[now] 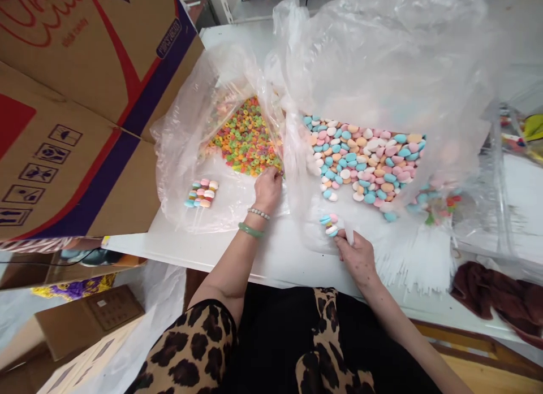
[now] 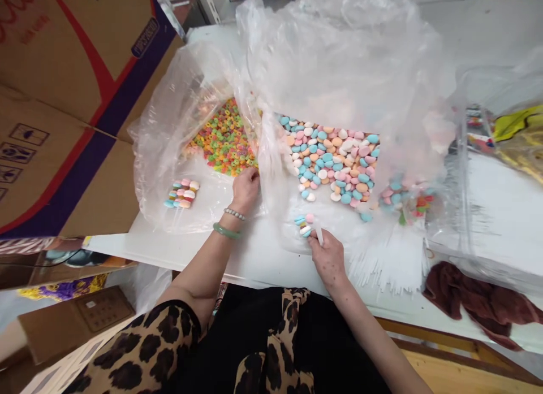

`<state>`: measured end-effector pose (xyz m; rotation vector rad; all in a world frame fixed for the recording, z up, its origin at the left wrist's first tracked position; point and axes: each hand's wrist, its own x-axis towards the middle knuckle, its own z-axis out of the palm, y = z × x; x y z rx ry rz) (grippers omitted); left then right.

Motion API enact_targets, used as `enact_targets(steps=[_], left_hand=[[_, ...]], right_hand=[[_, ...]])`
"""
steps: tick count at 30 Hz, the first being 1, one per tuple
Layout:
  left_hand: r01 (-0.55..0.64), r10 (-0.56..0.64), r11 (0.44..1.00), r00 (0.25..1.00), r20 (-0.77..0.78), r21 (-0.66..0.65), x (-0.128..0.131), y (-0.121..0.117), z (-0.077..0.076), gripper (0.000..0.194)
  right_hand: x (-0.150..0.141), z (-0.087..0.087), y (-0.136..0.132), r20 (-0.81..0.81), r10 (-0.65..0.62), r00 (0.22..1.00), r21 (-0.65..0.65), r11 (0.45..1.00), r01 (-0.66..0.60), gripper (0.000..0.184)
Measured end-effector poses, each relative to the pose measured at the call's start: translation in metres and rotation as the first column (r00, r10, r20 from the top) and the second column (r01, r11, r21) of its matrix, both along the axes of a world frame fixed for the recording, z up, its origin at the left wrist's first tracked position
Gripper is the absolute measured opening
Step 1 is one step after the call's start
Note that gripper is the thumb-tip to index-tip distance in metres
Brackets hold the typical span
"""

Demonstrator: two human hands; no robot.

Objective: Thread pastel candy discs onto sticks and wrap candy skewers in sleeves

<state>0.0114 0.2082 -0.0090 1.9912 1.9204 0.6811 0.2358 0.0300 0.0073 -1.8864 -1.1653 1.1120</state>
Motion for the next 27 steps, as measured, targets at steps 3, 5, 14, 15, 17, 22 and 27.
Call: enact_targets(steps=[3,5,14,15,17,22,27], left_hand=[[0.1,-0.107,0.994,0.983,-0.149,-0.048,0.002,0.002,0.006,0.014],[0.154,-0.165,0.986,0.967,-0.194,-0.068,0.001,0.003,0.007,0.014],[0.061,-0.05,0.997,0.979,0.198,-0.049,-0.012,-0.016,0.01,0.009],[0.029,0.009,0.995,0.935,0.354,-0.099,-0.01,-0.027,0.016,0.009],[0.083,0.121,0.962,0.724,0.679,-0.26,-0.003,-0.054,0.031,0.012],[0.408,0.342,0.812,0.249,0.906,-0.419,0.027,-0.11,0.052,0.023],[0.464,0.441,0.773,0.097,0.892,-0.433,0.036,-0.117,0.044,0.024]], right_hand=[[-0.001,0.003,-0.001,-0.03,-0.007,1.0,0.019,1.0,0.008,0.019],[-0.001,0.004,-0.001,-0.05,-0.017,0.999,0.024,1.0,0.018,0.018],[0.0,0.013,0.0,-0.181,-0.014,0.983,-0.048,0.999,0.006,0.016],[0.0,0.016,-0.001,-0.173,-0.004,0.985,-0.039,0.999,-0.003,0.016],[-0.003,0.021,-0.003,-0.143,0.033,0.989,0.008,0.999,-0.032,0.017],[-0.015,0.029,-0.007,0.024,0.206,0.978,0.203,0.957,-0.206,0.019],[-0.015,0.027,-0.01,0.147,0.212,0.966,0.253,0.936,-0.244,0.02]])
